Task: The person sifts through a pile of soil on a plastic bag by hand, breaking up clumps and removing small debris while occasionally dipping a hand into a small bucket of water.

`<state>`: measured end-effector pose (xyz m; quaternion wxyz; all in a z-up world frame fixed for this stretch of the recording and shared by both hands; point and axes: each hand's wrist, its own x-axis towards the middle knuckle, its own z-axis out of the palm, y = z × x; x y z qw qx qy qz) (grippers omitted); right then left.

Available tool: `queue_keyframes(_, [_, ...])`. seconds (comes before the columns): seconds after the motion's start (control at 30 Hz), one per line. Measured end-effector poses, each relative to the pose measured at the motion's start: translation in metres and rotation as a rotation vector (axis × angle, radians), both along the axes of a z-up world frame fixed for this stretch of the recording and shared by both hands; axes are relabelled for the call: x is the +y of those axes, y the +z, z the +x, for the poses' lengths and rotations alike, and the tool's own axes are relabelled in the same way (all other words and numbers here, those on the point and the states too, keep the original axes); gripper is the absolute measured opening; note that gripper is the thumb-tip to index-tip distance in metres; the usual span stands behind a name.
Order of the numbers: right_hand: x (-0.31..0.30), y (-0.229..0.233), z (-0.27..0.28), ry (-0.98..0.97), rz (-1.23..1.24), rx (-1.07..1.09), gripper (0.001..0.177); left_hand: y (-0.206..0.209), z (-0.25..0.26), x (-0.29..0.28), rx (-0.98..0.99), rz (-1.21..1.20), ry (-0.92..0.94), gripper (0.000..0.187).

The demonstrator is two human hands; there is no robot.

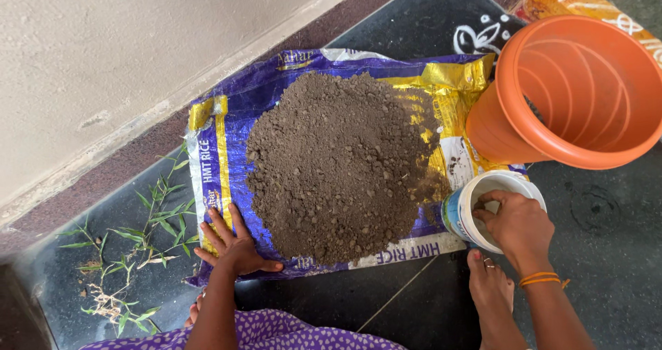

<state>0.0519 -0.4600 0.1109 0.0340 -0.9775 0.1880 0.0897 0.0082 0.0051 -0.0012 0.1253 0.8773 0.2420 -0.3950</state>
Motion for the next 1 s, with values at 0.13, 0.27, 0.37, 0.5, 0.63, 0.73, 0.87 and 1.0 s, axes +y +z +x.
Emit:
queue_keyframes(0.13, [0.002, 0.000, -0.002, 0.001, 0.022, -0.009, 0.029, 0.000, 0.000, 0.000, 0.008, 0.016, 0.003, 0.186])
queue_keyframes(0.27, [0.002, 0.001, -0.002, -0.016, 0.033, -0.013, 0.031, 0.000, 0.001, 0.000, 0.010, 0.019, 0.002, 0.186])
queue_keyframes(0.37, [0.002, -0.001, -0.001, -0.030, 0.036, -0.016, 0.031, -0.001, 0.001, 0.000, -0.008, 0.017, -0.005, 0.187])
queue_keyframes(0.5, [0.000, -0.005, -0.003, -0.007, 0.027, -0.041, 0.032, -0.003, 0.001, 0.001, 0.005, 0.004, 0.007, 0.187])
queue_keyframes(0.63, [0.002, -0.002, -0.002, -0.014, 0.053, -0.060, 0.032, -0.003, -0.001, 0.001, -0.009, 0.014, -0.006, 0.187])
queue_keyframes(0.73, [0.004, 0.009, 0.003, -0.064, 0.105, -0.001, 0.031, -0.004, -0.001, 0.001, -0.016, 0.013, -0.003, 0.187])
queue_keyframes(0.87, [0.006, 0.037, 0.016, -0.120, 0.630, -0.097, 0.030, -0.008, -0.001, 0.002, -0.020, 0.023, 0.018, 0.187])
queue_keyframes(1.0, [0.035, 0.074, 0.036, -0.177, 1.131, -0.147, 0.029, -0.003, -0.004, 0.000, -0.004, 0.030, 0.004, 0.188])
